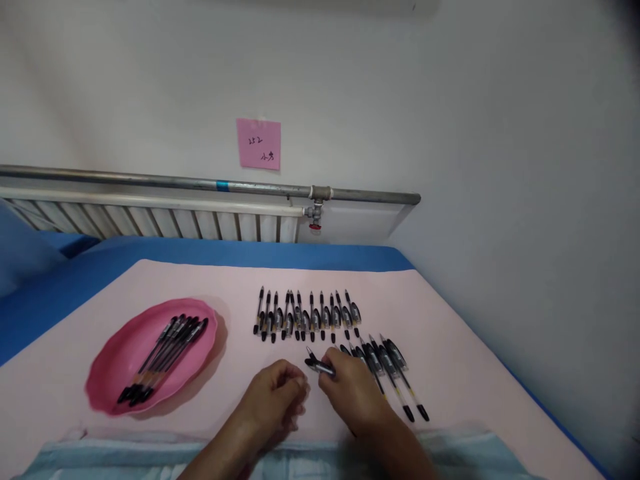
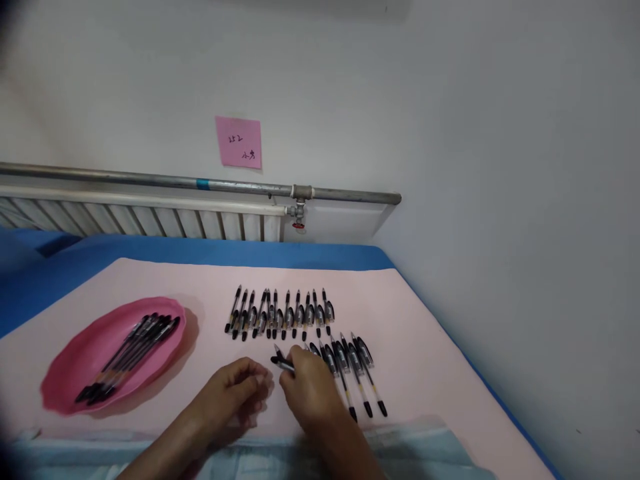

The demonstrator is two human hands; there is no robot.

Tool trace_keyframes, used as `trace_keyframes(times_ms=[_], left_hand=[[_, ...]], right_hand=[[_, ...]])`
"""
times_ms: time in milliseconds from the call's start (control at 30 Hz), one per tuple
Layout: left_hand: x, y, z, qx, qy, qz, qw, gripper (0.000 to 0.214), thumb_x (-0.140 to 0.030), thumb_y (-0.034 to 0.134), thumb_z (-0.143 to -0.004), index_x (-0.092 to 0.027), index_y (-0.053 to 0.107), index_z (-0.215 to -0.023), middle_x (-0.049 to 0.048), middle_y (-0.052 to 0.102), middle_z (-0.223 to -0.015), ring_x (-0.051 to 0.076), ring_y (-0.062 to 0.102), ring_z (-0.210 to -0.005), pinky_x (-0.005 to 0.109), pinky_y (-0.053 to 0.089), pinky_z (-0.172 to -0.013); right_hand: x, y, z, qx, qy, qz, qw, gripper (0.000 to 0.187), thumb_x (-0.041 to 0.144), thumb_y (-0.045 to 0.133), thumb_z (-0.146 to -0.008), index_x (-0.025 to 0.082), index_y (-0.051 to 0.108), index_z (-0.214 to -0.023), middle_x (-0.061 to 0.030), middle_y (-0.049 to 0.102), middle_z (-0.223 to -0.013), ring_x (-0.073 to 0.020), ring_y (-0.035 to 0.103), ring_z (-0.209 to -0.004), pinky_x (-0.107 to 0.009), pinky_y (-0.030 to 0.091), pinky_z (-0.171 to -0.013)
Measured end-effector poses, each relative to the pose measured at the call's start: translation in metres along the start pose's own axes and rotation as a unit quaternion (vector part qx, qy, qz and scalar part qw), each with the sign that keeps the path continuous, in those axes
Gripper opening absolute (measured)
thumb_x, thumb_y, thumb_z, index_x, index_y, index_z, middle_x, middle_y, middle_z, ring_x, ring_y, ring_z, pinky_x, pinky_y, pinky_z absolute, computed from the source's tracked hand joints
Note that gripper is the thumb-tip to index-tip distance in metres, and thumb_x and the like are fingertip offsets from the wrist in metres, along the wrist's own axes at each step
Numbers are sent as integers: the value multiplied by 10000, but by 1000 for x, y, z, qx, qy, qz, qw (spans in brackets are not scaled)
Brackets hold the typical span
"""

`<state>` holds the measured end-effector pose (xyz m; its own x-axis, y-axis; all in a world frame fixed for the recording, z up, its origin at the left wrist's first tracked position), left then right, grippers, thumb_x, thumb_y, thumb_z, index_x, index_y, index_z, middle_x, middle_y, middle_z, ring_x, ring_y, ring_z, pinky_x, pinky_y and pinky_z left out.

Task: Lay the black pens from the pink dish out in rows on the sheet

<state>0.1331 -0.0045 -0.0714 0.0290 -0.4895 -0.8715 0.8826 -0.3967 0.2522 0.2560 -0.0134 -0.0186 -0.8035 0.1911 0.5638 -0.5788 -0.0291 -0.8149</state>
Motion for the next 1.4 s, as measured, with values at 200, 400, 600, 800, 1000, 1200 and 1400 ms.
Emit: trace_keyframes(times_ms=[200,400,600,800,1000,1200,1400], left_hand=[[-19,4,7,34,41,101,993,327,-405,678,-677,-137,602,-848,28,624,-729,131,585,-660,259,459,-605],[-25,2,12,11,54,62,997,341,-441,673,-679,-148,584,-827,16,632,-673,141,594,-621,236,432,-551],[-40,-9,15,-24,120,66,990,347,-452,630,-731,-164,585,-919,-19,597,-688,98,559,-561,220,451,-546],[-33,10,28,46,54,54,996,427,-519,542,-776,-201,532,-1061,-90,454,-535,25,229,-310,150,172,-290],[-33,21,34,88,25,-14,996,401,-554,539,-764,-178,563,-900,-103,386,-460,26,232,-350,160,162,-358],[-34,20,33,91,28,-41,995,373,-550,529,-768,-183,554,-830,-106,368,-444,35,222,-348,170,164,-359],[-35,18,34,87,22,-44,995,286,-455,606,-716,-177,554,-761,-88,430,-498,29,272,-362,171,196,-373]], right_hand=[[15,11,9,33,5,-237,971,74,194,488,-733,186,503,-661,33,514,-601,-112,480,-580,-200,341,-520],[30,4,16,-24,-81,-85,993,198,184,513,-736,173,455,-547,9,473,-678,-105,457,-627,-213,329,-574],[16,1,11,7,9,-420,908,138,312,615,-710,191,548,-719,56,446,-554,-84,388,-481,-211,299,-459],[5,-16,11,-93,40,-643,759,291,385,690,-667,186,532,-809,37,509,-638,-71,432,-492,-177,295,-390],[10,-11,13,-63,32,-650,757,290,404,680,-701,184,530,-816,41,504,-638,-64,438,-492,-162,300,-389],[12,-6,13,-37,3,-592,805,271,434,612,-767,186,522,-830,45,521,-572,-62,425,-445,-174,315,-413],[15,-2,14,-10,20,-546,837,276,420,638,-720,170,545,-794,69,487,-489,-52,385,-376,-169,275,-371]])
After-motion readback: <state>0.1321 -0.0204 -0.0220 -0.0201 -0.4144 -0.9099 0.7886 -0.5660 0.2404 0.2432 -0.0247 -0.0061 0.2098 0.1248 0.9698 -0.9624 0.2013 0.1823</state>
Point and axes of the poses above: each hand's wrist, its own z-axis away from the middle knuckle, its own y-axis out of the palm, x = y × z, the point moved 7 cm from there along -z, towards the middle knuckle
